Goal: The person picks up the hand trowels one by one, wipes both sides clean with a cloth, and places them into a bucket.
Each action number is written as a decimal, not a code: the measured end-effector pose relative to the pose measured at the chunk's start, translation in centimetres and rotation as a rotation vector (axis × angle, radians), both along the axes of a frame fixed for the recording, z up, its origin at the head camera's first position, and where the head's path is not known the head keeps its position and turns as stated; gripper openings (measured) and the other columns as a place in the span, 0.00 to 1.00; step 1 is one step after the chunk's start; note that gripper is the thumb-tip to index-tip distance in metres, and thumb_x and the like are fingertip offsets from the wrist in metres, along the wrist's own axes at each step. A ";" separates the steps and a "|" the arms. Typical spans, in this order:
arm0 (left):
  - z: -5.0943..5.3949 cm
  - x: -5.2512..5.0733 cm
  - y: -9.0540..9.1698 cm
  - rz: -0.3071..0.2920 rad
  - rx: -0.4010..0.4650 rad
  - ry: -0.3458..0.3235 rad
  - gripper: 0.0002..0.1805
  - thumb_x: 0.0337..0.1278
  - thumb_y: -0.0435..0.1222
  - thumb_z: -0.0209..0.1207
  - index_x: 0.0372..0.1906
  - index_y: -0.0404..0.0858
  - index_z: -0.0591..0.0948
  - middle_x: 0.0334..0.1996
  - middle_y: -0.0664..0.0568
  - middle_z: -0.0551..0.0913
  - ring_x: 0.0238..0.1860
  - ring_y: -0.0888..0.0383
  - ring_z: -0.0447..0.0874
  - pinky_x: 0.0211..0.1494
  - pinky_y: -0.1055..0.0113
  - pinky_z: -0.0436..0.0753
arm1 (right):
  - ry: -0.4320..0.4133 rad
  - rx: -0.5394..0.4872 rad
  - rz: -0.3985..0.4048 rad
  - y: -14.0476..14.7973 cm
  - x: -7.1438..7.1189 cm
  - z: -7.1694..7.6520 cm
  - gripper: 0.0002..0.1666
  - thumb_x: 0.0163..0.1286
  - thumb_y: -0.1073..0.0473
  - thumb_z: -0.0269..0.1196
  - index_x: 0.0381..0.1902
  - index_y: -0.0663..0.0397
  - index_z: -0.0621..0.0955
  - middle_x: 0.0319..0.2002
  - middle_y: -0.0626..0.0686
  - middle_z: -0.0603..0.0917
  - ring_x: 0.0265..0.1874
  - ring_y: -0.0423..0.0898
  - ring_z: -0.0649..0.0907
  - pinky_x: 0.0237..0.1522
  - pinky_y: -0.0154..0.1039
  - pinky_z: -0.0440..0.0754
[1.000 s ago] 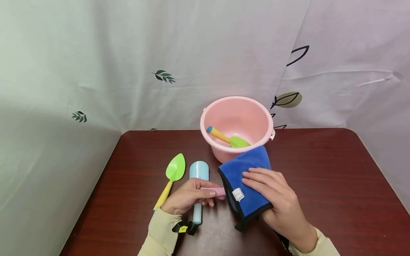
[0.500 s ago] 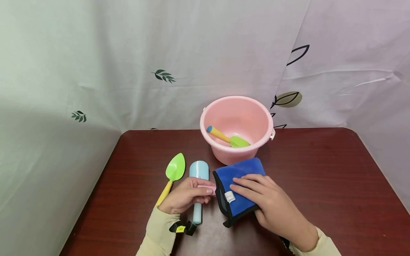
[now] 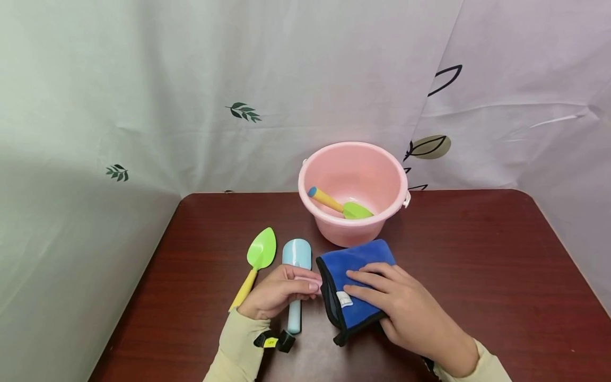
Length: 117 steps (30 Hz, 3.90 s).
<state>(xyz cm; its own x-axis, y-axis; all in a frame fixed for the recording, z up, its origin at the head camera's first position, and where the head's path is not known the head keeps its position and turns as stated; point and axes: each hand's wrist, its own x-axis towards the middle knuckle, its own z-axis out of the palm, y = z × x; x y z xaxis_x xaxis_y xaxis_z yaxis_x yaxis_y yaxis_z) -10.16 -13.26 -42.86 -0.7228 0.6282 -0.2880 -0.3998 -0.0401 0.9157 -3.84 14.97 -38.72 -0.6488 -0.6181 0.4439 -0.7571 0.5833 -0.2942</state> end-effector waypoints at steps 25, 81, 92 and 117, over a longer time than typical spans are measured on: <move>0.8 -0.1 -0.4 0.026 0.034 0.020 0.23 0.63 0.29 0.63 0.56 0.15 0.76 0.39 0.50 0.90 0.39 0.58 0.90 0.49 0.63 0.85 | -0.004 0.055 0.000 -0.1 -0.3 -0.3 0.40 0.42 0.80 0.61 0.57 0.51 0.85 0.63 0.50 0.80 0.67 0.53 0.74 0.71 0.46 0.65; 0.4 -0.7 -1.2 0.117 0.031 0.008 0.16 0.65 0.28 0.58 0.54 0.22 0.82 0.42 0.45 0.87 0.34 0.59 0.88 0.43 0.68 0.85 | 0.120 -0.274 -0.248 1.9 -0.2 0.9 0.37 0.43 0.77 0.47 0.48 0.54 0.88 0.53 0.51 0.86 0.56 0.50 0.83 0.63 0.20 0.63; 0.0 -0.3 0.2 0.116 0.072 -0.083 0.23 0.67 0.29 0.57 0.61 0.16 0.73 0.44 0.45 0.88 0.39 0.57 0.89 0.50 0.63 0.85 | 0.163 -0.254 -0.085 0.6 -0.1 0.4 0.39 0.45 0.75 0.45 0.53 0.54 0.87 0.57 0.52 0.84 0.61 0.51 0.80 0.64 0.28 0.68; 0.7 -0.2 -0.2 0.069 0.106 -0.012 0.20 0.66 0.29 0.59 0.57 0.18 0.77 0.43 0.45 0.89 0.40 0.55 0.90 0.50 0.62 0.85 | 0.000 0.049 -0.029 0.6 -0.6 -0.1 0.40 0.39 0.79 0.59 0.53 0.51 0.87 0.60 0.48 0.82 0.64 0.51 0.76 0.53 0.51 0.83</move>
<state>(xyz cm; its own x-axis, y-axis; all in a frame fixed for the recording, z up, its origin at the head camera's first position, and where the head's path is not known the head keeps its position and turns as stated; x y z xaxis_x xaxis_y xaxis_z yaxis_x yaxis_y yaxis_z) -10.31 -13.46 -42.11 -0.7622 0.6047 -0.2312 -0.4035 -0.1644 0.9001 -4.41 15.61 -38.79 -0.6666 -0.6203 0.4133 -0.7398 0.6184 -0.2650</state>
